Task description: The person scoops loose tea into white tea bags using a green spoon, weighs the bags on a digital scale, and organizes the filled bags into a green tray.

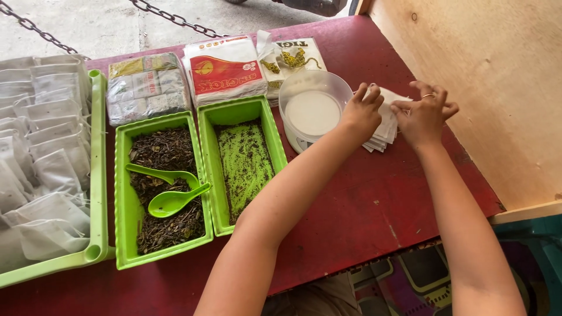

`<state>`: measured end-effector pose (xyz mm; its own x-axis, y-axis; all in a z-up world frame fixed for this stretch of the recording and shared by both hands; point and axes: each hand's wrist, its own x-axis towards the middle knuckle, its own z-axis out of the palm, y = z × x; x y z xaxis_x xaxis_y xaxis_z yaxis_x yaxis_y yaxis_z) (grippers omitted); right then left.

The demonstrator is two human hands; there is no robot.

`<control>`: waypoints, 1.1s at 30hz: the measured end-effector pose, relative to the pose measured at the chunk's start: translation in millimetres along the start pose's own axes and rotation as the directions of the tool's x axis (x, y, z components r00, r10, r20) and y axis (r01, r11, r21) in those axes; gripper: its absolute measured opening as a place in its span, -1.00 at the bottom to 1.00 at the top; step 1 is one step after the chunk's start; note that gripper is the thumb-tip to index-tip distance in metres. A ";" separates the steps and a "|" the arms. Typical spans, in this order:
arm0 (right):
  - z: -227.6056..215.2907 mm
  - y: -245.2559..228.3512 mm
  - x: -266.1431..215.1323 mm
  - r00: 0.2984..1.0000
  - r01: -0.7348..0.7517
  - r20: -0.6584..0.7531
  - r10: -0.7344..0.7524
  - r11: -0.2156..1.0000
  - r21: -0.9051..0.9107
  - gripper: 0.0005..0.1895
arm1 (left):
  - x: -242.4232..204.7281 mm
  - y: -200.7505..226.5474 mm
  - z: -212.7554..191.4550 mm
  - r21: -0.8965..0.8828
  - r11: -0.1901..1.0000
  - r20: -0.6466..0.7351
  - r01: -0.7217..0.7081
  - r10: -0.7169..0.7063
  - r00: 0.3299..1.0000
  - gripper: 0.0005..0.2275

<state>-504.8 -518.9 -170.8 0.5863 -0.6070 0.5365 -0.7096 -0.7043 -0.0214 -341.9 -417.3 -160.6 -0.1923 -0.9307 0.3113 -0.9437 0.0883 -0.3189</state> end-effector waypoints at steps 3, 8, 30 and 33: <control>-49.1 -26.4 18.9 0.990 0.006 -0.143 0.001 0.998 0.055 -0.80 | 5.3 -32.6 -18.7 0.030 0.995 -0.126 0.094 -0.089 0.988 -0.87; -95.8 -80.1 46.6 0.916 0.163 -0.384 -0.116 0.982 0.092 -0.92 | -40.8 -90.6 -115.2 -0.367 0.847 -0.021 0.384 -0.420 0.907 -0.77; -225.3 -373.5 30.6 0.879 0.471 -0.335 -0.339 0.516 0.715 -0.69 | -315.9 -180.7 -221.0 -0.874 0.272 -0.109 0.401 -0.917 0.385 -0.78; -214.0 -372.6 32.3 0.897 0.417 -0.271 -0.350 0.462 0.783 -0.82 | -316.0 -180.1 -229.5 -0.863 0.296 -0.069 0.410 -0.872 0.485 -0.70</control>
<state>-305.2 -197.3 35.0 0.6684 -0.1979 0.7170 0.2227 -0.8665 -0.4468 -173.0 -57.5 3.9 0.7109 -0.5040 0.4905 -0.5904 -0.0486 0.8056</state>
